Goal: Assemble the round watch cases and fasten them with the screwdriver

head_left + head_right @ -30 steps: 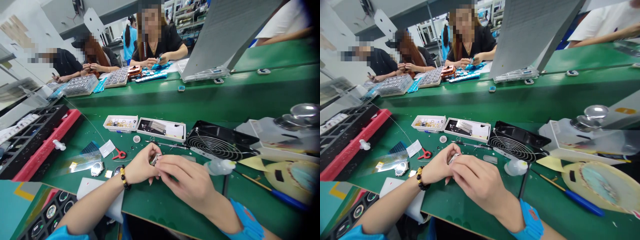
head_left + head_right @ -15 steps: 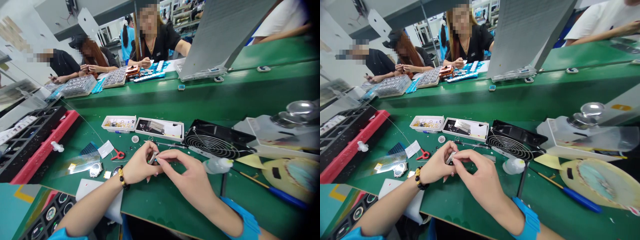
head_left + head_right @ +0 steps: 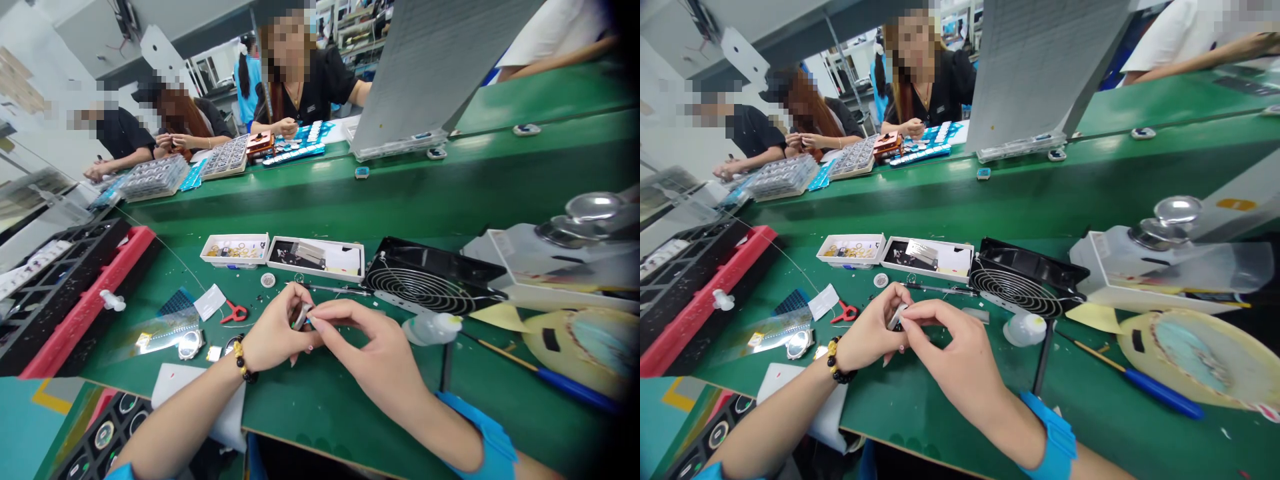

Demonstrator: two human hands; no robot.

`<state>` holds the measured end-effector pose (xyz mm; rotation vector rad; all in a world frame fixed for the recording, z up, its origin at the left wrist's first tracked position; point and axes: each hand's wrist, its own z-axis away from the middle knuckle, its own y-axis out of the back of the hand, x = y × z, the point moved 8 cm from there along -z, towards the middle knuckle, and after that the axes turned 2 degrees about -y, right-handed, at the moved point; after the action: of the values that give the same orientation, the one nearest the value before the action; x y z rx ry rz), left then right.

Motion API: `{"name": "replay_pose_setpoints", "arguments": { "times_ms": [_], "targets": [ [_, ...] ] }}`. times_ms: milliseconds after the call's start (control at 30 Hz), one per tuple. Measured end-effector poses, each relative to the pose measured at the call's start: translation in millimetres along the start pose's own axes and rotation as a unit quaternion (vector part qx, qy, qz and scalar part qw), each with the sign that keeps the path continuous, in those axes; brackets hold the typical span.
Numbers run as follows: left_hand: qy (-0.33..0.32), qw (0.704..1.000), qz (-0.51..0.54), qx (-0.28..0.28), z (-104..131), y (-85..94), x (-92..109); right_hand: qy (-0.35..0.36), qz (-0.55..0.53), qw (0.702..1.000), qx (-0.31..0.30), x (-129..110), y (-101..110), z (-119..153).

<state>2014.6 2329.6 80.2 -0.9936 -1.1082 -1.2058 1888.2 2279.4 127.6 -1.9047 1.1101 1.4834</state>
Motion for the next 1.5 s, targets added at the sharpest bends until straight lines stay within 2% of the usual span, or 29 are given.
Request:
{"name": "replay_pose_setpoints", "arguments": {
  "times_ms": [167, 333, 500, 667, 1167, 1500],
  "targets": [
    [-0.003, 1.000, 0.010, -0.001, -1, -1.3, 1, 0.015, -0.021, 0.999, 0.032, -5, 7, -2],
    [0.023, 0.998, 0.055, -0.014, -2, -5.8, 0, 0.015, -0.020, 0.999, 0.038, -3, 10, -5],
    [0.043, 0.995, 0.087, 0.015, -4, -2.0, -5, 0.075, 0.037, 0.996, 0.030, -11, 8, -2],
    [0.028, 0.997, 0.054, 0.056, -4, 3.7, -6, 0.163, 0.074, 0.984, 0.016, -22, 3, 4],
    [0.031, 0.997, 0.019, 0.068, -3, 4.9, -10, 0.178, 0.099, 0.979, 0.003, -16, 1, 4],
    [0.021, 0.997, 0.001, 0.071, -2, 4.8, -8, 0.218, 0.120, 0.968, 0.003, -19, -1, 5]
  ]
}}
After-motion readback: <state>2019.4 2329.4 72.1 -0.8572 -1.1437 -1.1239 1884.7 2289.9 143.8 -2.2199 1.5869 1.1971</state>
